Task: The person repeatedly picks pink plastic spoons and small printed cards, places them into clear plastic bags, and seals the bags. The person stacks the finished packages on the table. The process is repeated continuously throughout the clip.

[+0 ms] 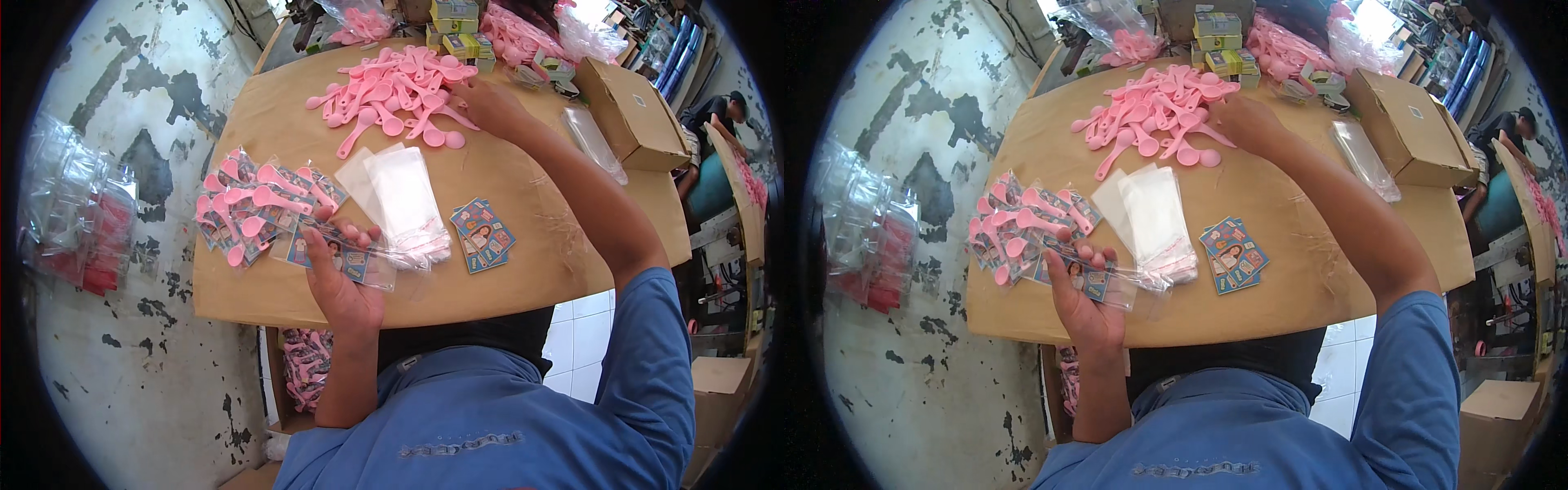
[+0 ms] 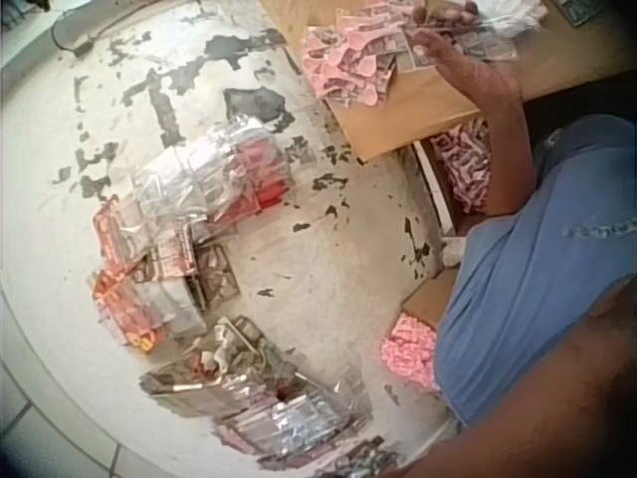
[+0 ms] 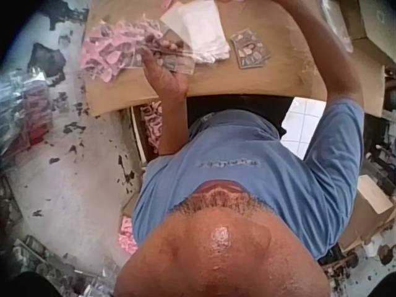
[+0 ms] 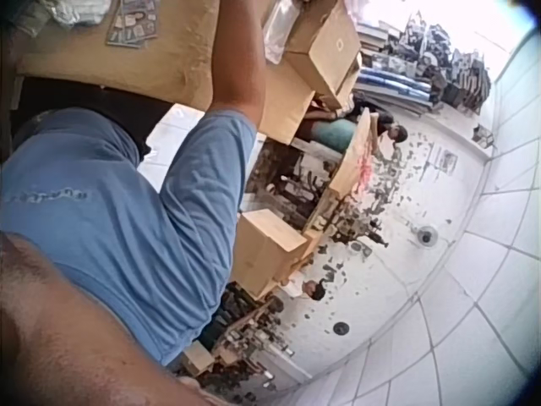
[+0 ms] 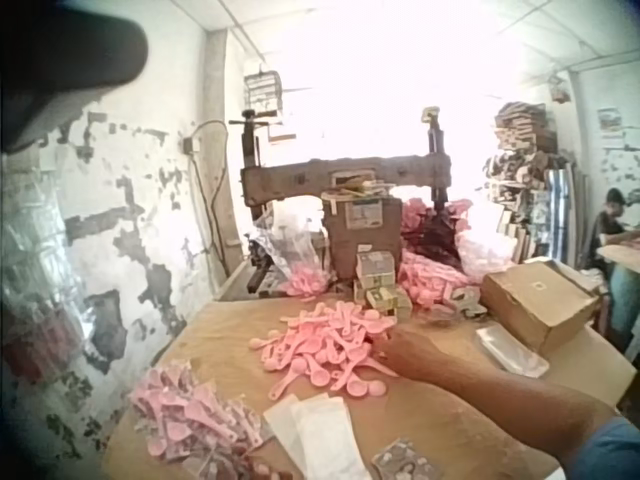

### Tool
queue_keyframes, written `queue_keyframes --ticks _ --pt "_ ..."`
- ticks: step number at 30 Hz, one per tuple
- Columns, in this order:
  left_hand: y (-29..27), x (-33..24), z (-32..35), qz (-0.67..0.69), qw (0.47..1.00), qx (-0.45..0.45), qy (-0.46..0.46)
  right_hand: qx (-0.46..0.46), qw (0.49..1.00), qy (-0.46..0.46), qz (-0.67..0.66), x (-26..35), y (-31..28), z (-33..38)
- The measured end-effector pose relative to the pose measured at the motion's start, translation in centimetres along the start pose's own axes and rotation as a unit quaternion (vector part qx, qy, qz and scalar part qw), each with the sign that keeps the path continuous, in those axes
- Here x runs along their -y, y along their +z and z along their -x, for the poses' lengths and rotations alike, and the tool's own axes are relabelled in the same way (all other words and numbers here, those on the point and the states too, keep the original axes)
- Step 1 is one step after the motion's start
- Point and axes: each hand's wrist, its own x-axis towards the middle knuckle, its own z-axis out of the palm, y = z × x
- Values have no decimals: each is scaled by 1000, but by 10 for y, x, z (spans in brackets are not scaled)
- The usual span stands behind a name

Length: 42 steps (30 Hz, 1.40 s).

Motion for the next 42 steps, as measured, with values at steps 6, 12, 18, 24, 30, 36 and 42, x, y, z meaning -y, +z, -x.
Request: queue_keyframes --ticks 6,12,18,24,30,36,42 --pt "0 8 -11 36 999 14 -8 -49 997 -14 53 -14 -30 23" --pt "-3 2 -29 61 995 -28 67 -223 890 163 -362 67 -119 104" --pt "-8 5 -36 106 990 13 94 -166 732 284 -597 152 -99 174" --pt "6 18 -29 69 995 32 62 -128 607 286 -730 191 -78 171" --pt "22 30 -17 70 997 40 -13 -69 546 228 -803 202 -82 161" --pt "33 40 -4 71 988 71 -115 -117 631 220 -735 203 -59 158" --pt "21 41 -5 113 976 88 -163 -148 680 223 -682 209 -52 157"
